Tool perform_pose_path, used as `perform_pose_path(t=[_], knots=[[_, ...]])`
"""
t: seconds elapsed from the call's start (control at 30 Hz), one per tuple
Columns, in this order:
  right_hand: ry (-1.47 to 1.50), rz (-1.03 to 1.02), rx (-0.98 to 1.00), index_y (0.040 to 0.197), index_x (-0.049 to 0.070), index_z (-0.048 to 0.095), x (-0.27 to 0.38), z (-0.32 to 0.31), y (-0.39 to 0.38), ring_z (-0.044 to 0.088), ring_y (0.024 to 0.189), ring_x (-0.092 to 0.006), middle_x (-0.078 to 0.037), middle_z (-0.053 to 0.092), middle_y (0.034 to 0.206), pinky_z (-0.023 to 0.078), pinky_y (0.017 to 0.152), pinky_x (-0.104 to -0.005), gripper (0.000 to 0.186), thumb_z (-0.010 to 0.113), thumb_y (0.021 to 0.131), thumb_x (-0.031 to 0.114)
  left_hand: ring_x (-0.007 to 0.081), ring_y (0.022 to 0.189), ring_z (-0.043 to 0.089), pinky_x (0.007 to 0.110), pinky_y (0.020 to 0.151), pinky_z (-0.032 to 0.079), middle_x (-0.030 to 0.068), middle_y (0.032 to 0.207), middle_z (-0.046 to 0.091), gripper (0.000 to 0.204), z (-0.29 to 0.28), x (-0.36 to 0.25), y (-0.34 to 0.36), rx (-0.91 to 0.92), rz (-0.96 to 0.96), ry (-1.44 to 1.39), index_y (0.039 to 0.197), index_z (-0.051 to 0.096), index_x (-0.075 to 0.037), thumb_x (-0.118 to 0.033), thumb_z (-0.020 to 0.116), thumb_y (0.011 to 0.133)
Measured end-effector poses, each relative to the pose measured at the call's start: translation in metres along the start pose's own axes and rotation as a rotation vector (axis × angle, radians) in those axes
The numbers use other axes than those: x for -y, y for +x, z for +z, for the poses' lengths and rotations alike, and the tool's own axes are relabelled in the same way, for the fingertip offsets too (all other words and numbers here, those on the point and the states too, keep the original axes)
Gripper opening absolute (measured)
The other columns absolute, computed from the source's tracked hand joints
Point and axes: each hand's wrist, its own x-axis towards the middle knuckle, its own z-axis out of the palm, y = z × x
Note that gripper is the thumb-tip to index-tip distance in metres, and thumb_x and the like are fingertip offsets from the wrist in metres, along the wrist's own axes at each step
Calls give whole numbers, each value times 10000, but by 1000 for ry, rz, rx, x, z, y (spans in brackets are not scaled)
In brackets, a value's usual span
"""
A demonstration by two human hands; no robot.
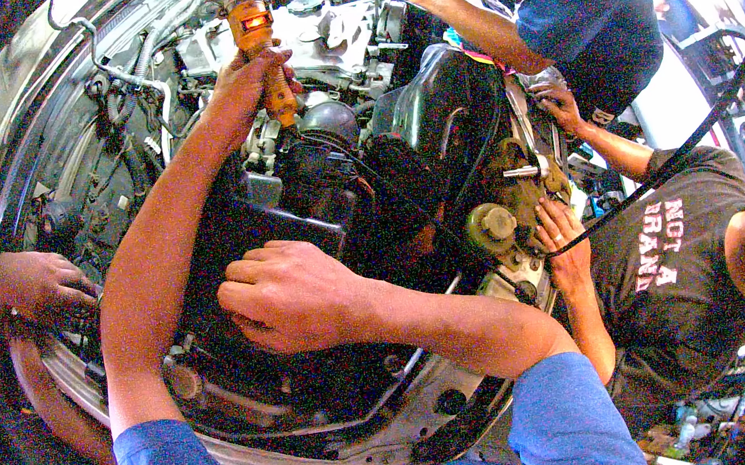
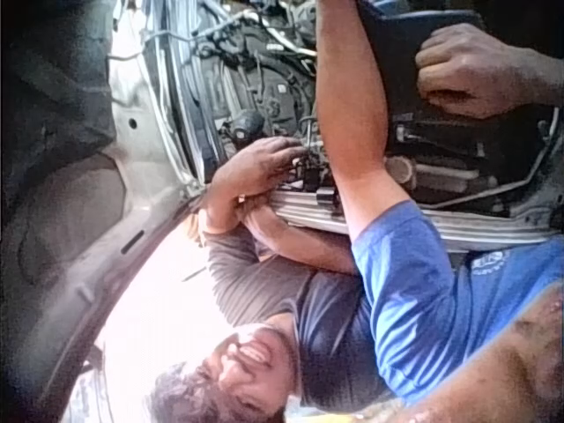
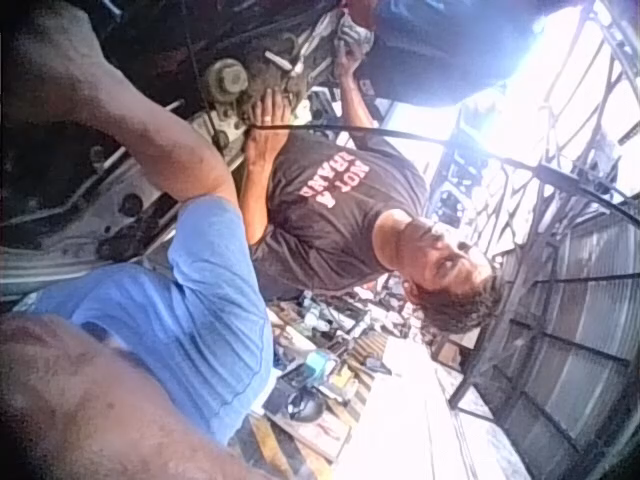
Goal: Group of individuals performing repairs and adjustments on a vehicle engine under the hood.
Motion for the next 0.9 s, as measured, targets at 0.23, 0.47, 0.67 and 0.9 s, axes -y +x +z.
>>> perform_pose_path(t=[0.23,0.47,0.67,0.9], knots=[[-2,3,2,846,84,580,0,0,0,604,751,-280,-83,552,782,499,671,-404,155,688,758,152,215,682,674,346,640,568,77,795,638,298,0,0,0,-7,16,-10,1117,515,-44,-180,663,897],[-2,1,1,849,83,584,-1,0,-1,605,752,-281,-84,555,786,499,671,-402,154,689,758,150,214,687,675,355,647,571,79,790,639,269,2,-1,-2,-14,-4,3,1082,528,-40,-184,661,898],[-10,-17,-21,840,76,563,-1,0,0,596,739,-285,-86,542,773,498,667,-409,169,689,755,149,222,706,682,360,644,569,94,847,624,309,-4,2,3,32,5,7,1144,501,-24,-164,638,905],[16,-31,-39,827,67,543,-3,1,-2,594,747,-289,-92,536,773,497,670,-416,181,684,757,157,206,703,672,340,650,571,93,854,621,365,-4,5,3,19,14,-23,1192,469,-10,-160,637,905]])
